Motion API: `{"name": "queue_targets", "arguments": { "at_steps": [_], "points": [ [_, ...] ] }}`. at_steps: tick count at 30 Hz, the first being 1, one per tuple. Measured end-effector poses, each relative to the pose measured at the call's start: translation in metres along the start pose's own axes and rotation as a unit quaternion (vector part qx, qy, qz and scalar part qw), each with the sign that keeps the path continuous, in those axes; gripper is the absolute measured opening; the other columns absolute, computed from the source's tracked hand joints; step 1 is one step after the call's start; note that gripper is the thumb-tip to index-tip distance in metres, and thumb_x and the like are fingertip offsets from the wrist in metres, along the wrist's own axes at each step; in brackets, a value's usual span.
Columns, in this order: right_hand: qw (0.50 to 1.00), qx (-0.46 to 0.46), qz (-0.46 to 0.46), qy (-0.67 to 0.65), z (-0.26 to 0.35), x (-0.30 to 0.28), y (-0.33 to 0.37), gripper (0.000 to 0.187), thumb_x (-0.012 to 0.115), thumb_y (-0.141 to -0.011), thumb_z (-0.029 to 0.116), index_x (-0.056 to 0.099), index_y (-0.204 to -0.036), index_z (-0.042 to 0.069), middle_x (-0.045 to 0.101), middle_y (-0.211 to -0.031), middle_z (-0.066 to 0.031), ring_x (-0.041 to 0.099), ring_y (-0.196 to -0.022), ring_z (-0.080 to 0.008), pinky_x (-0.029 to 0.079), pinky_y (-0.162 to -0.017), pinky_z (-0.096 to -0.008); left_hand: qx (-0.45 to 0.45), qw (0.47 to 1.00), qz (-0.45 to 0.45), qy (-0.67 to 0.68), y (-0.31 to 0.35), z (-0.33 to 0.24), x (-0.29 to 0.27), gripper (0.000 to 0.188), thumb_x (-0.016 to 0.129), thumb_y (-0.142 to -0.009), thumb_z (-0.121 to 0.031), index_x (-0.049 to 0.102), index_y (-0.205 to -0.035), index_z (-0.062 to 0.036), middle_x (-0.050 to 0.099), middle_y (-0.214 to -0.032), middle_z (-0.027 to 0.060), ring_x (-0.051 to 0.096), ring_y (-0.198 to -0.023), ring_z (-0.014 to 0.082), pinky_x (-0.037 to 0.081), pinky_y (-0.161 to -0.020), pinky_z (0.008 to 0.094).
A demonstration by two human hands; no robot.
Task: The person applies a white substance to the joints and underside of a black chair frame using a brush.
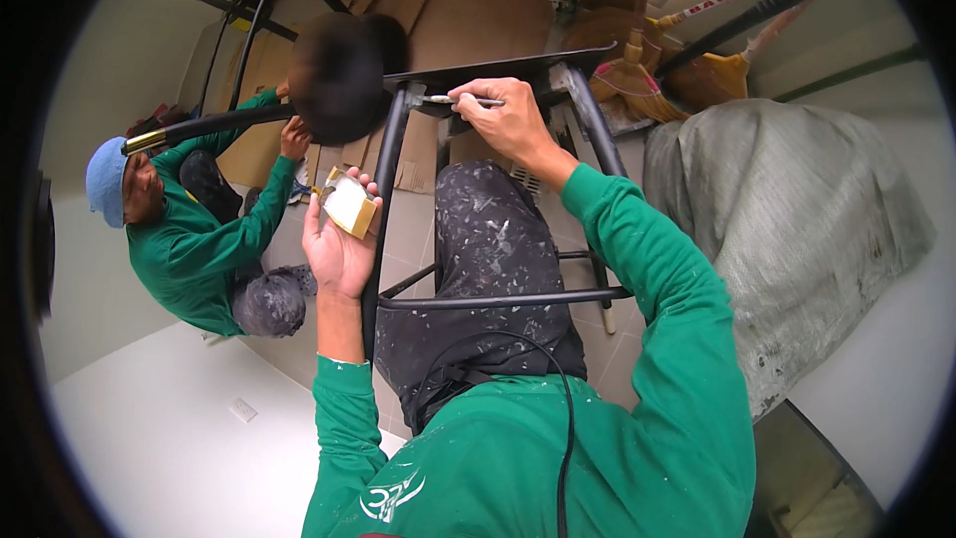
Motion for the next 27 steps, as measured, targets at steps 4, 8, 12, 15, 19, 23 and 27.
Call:
{"name": "queue_targets", "arguments": {
  "at_steps": [4, 8, 12, 15, 19, 23, 27],
  "points": [
    [0.999, -0.024, -0.028, 0.013, -0.002, 0.001, -0.002, 0.025, 0.064, -0.102, 0.012, 0.076, -0.116, -0.004, 0.079, -0.094, -0.0102, 0.072, -0.086, -0.0120, 0.058, -0.081, -0.0266, 0.005, 1.000, -0.002, -0.011, -0.001, 0.001, -0.002, 0.065, 0.038, -0.111, -0.047, 0.044, -0.150, 0.0044, 0.059, -0.138, 0.0222, 0.060, -0.129, 0.0371, 0.048, -0.115, 0.0512],
    [1.000, -0.006, -0.003, 0.026, -0.002, 0.001, -0.001, 0.025, 0.064, -0.102, 0.012, 0.076, -0.117, -0.004, 0.079, -0.094, -0.0096, 0.072, -0.085, -0.0114, 0.058, -0.080, -0.0265, 0.007, 1.000, -0.007, -0.014, 0.000, -0.001, -0.001, 0.065, 0.039, -0.111, -0.047, 0.045, -0.149, 0.0042, 0.059, -0.137, 0.0219, 0.060, -0.128, 0.0365, 0.049, -0.115, 0.0510],
    [0.999, -0.032, -0.033, 0.014, -0.008, 0.001, -0.002, 0.025, 0.063, -0.103, 0.012, 0.076, -0.117, -0.004, 0.079, -0.094, -0.0093, 0.072, -0.085, -0.0112, 0.058, -0.079, -0.0265, 0.005, 1.000, -0.010, -0.013, -0.001, 0.002, 0.002, 0.065, 0.039, -0.111, -0.047, 0.045, -0.149, 0.0041, 0.059, -0.137, 0.0216, 0.060, -0.128, 0.0362, 0.049, -0.114, 0.0509],
    [0.999, -0.031, -0.027, 0.027, -0.008, 0.003, -0.003, 0.025, 0.063, -0.103, 0.012, 0.076, -0.117, -0.004, 0.079, -0.094, -0.0091, 0.072, -0.085, -0.0111, 0.058, -0.079, -0.0264, 0.007, 1.000, -0.006, -0.019, -0.003, 0.000, -0.002, 0.065, 0.039, -0.110, -0.047, 0.045, -0.149, 0.0041, 0.059, -0.137, 0.0214, 0.060, -0.128, 0.0362, 0.049, -0.114, 0.0509],
    [0.999, -0.031, -0.033, 0.011, -0.006, 0.005, -0.002, 0.025, 0.063, -0.102, 0.012, 0.077, -0.116, -0.003, 0.079, -0.094, -0.0092, 0.072, -0.084, -0.0107, 0.058, -0.078, -0.0264, 0.000, 1.000, -0.008, -0.014, -0.002, 0.002, 0.002, 0.064, 0.039, -0.110, -0.048, 0.046, -0.148, 0.0036, 0.059, -0.138, 0.0208, 0.060, -0.128, 0.0352, 0.049, -0.114, 0.0504],
    [0.999, -0.035, -0.005, 0.014, -0.001, 0.007, -0.001, 0.025, 0.062, -0.100, 0.012, 0.078, -0.113, -0.003, 0.079, -0.092, -0.0089, 0.072, -0.083, -0.0104, 0.058, -0.077, -0.0262, 0.010, 0.999, -0.012, -0.033, -0.004, 0.001, 0.001, 0.063, 0.038, -0.111, -0.047, 0.047, -0.147, 0.0035, 0.059, -0.138, 0.0205, 0.060, -0.128, 0.0346, 0.050, -0.114, 0.0503],
    [0.999, 0.004, 0.035, 0.006, 0.010, 0.007, 0.004, 0.026, 0.062, -0.098, 0.010, 0.078, -0.111, -0.005, 0.079, -0.092, -0.0096, 0.072, -0.084, -0.0116, 0.059, -0.080, -0.0261, 0.006, 1.000, 0.003, -0.028, -0.001, -0.001, 0.002, 0.062, 0.037, -0.111, -0.046, 0.047, -0.147, 0.0037, 0.058, -0.138, 0.0205, 0.060, -0.128, 0.0348, 0.050, -0.114, 0.0504]
  ]
}}
Point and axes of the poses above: each hand's wrist, its own y-axis away from the middle knuckle, its own x-axis out of the palm, z = x × y, the point moved 1 cm from there along -y, towards the middle knuckle
